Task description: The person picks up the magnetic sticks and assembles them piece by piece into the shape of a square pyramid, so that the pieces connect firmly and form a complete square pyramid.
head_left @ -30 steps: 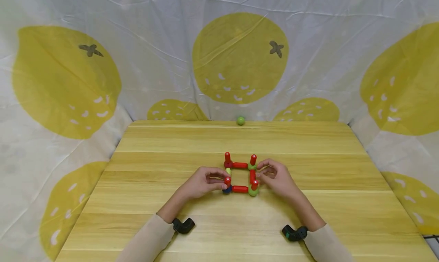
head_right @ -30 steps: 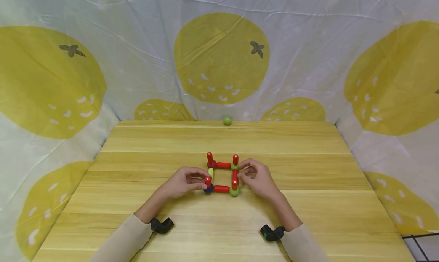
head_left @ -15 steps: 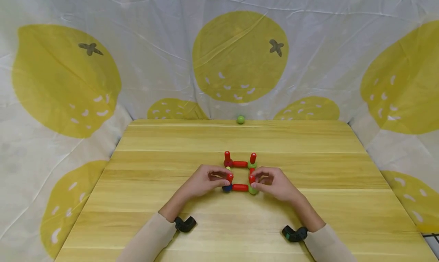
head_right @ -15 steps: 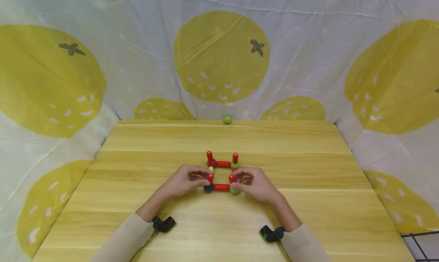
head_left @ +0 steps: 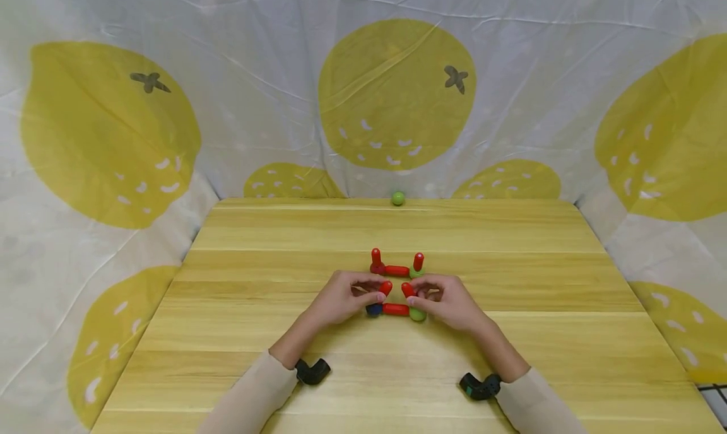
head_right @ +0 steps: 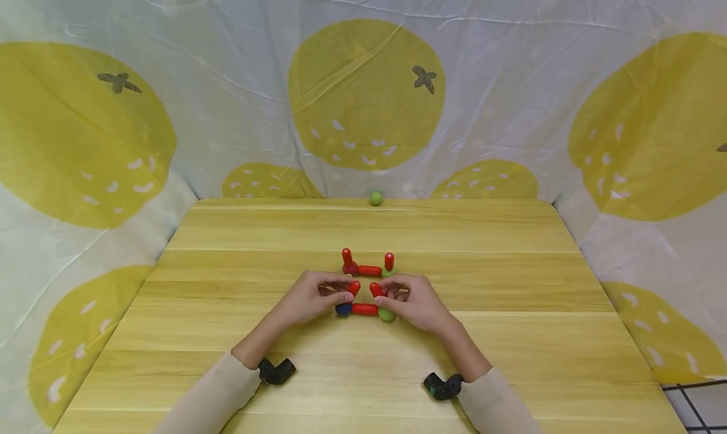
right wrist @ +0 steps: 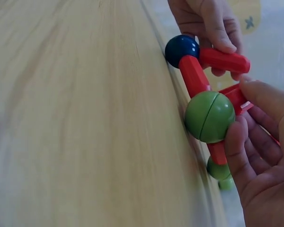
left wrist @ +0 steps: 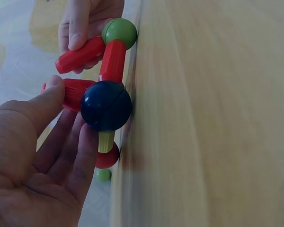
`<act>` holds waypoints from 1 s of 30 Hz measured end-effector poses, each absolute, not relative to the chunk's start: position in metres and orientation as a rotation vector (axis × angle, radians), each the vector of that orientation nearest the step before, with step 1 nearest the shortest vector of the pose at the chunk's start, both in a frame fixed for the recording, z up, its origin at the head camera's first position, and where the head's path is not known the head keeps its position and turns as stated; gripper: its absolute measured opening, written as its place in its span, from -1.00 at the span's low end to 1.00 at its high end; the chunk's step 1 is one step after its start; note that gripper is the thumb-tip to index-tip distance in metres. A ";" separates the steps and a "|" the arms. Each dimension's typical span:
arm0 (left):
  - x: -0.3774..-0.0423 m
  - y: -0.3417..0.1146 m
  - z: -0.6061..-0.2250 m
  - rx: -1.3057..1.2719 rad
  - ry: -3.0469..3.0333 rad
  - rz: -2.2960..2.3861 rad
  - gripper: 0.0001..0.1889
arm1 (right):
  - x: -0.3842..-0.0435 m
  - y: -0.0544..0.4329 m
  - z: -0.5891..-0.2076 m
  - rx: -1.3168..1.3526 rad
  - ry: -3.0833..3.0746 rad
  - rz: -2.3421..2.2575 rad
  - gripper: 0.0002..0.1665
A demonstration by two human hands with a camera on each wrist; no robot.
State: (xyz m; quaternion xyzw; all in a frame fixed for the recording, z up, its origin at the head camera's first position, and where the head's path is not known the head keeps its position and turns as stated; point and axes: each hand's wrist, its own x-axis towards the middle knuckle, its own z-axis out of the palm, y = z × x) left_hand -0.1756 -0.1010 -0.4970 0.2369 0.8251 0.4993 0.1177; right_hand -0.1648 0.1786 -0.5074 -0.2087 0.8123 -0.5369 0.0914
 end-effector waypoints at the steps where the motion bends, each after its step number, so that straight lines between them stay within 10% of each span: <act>1: -0.176 -0.100 -0.497 0.688 2.419 1.463 -0.71 | -0.165 0.178 -0.508 -0.619 2.419 -1.591 -0.70; 30: -0.208 -0.104 -0.507 0.628 2.666 1.564 -0.62 | -0.174 0.172 -0.508 -0.488 2.429 -1.885 -0.31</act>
